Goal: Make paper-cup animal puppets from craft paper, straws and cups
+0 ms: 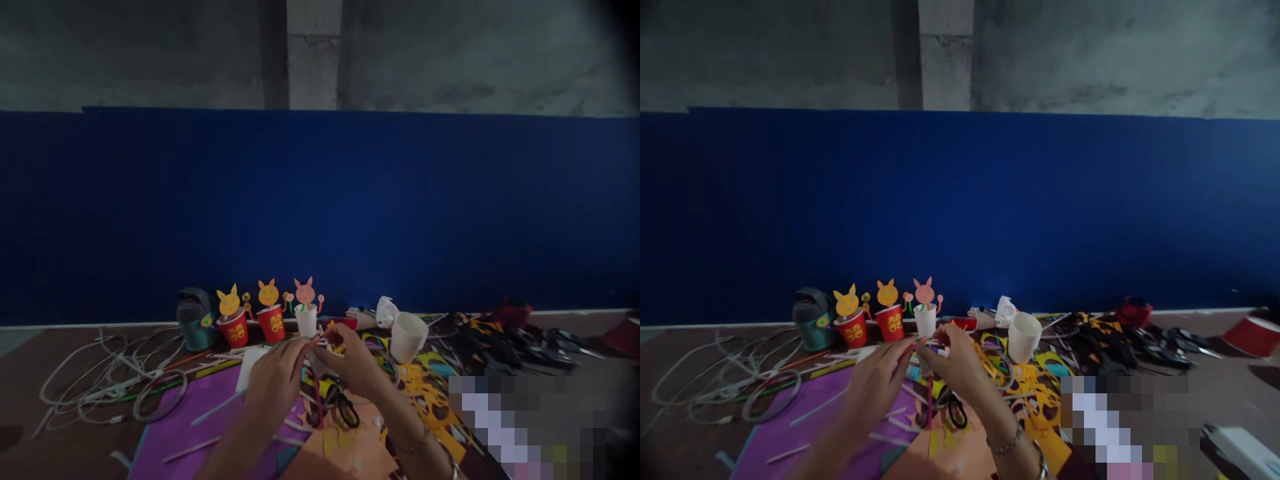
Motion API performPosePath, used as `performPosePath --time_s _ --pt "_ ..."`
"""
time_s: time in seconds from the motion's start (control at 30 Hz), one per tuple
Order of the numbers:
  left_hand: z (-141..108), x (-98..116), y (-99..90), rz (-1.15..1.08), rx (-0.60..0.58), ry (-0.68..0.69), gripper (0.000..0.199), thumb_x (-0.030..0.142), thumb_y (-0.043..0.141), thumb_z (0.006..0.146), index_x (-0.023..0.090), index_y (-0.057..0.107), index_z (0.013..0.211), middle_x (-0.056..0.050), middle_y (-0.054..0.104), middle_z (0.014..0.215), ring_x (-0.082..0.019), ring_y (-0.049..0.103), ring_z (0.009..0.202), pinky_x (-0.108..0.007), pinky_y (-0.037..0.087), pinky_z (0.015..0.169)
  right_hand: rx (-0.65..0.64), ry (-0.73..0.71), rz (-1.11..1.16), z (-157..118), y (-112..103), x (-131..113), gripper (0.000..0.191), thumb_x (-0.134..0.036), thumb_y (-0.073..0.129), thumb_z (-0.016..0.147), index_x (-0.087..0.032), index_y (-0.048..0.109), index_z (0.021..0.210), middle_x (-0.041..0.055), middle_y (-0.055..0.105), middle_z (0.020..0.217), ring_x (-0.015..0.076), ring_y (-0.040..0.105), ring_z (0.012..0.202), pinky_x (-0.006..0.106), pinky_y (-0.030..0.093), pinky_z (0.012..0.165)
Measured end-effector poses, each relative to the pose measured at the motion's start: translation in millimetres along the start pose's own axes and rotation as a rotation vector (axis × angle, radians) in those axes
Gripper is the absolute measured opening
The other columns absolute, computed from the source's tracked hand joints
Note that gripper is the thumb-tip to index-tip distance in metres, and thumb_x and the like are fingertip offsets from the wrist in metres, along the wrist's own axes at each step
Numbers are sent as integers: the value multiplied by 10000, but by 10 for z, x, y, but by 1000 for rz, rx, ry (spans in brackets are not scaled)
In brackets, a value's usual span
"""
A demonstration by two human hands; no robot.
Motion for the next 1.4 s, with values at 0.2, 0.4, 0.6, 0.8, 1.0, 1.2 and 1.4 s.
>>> performPosePath --time_s 0.2,0.4,0.6,0.8,1.0,1.2,1.4 --pt "-2 -82 14 -114 -5 -109 215 237 426 905 256 593 1039 -28 683 1017 -201 630 952 -306 473 795 -47 18 -74 -58 99 -91 178 -288 693 671 -179 595 772 14 650 746 165 578 693 240 383 612" --pt "2 -106 53 -197 -9 -152 243 220 456 868 241 601 1061 -44 678 1056 -203 614 993 -305 459 837 -77 83 10 -78 207 -112 247 -194 644 656 -181 582 895 -11 638 656 162 602 639 225 377 576" --pt "29 -143 102 -293 -76 -197 229 233 490 838 230 646 1005 -45 702 994 -196 636 913 -277 460 787 -41 -97 -118 -106 216 -215 214 -145 561 681 -184 591 889 -8 649 678 154 601 645 232 377 629" --pt "47 -174 75 -208 -116 -216 160 219 508 831 217 662 875 -41 712 888 -202 640 829 -274 435 713 -53 -153 -261 -168 205 -334 176 -169 527 736 -187 605 892 19 665 701 185 598 709 266 349 690" --pt "35 -98 43 -129 -112 -122 180 151 470 847 218 632 804 -40 689 845 -197 623 817 -263 406 693 -48 -178 -317 -183 150 -371 250 -179 571 672 -203 589 920 6 655 732 191 574 733 284 319 730" --pt "28 -90 63 -302 -96 -149 243 295 427 902 205 629 801 -25 666 782 -180 601 749 -248 385 648 -16 -173 -301 -144 76 -313 205 -182 560 689 -198 623 884 1 641 710 183 568 735 280 319 719" --pt "39 -126 155 -625 -196 -261 313 390 444 878 161 638 789 -21 657 745 -168 566 713 -237 410 634 -124 -135 -168 -112 103 -231 207 -198 552 716 -187 647 899 -6 645 676 139 553 611 226 353 590"
Point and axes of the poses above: each hand's wrist, its own z-axis towards the middle knuckle, its own y-axis out of the palm, x = y × z, the point moved 7 cm from there along z, towards the middle knuckle
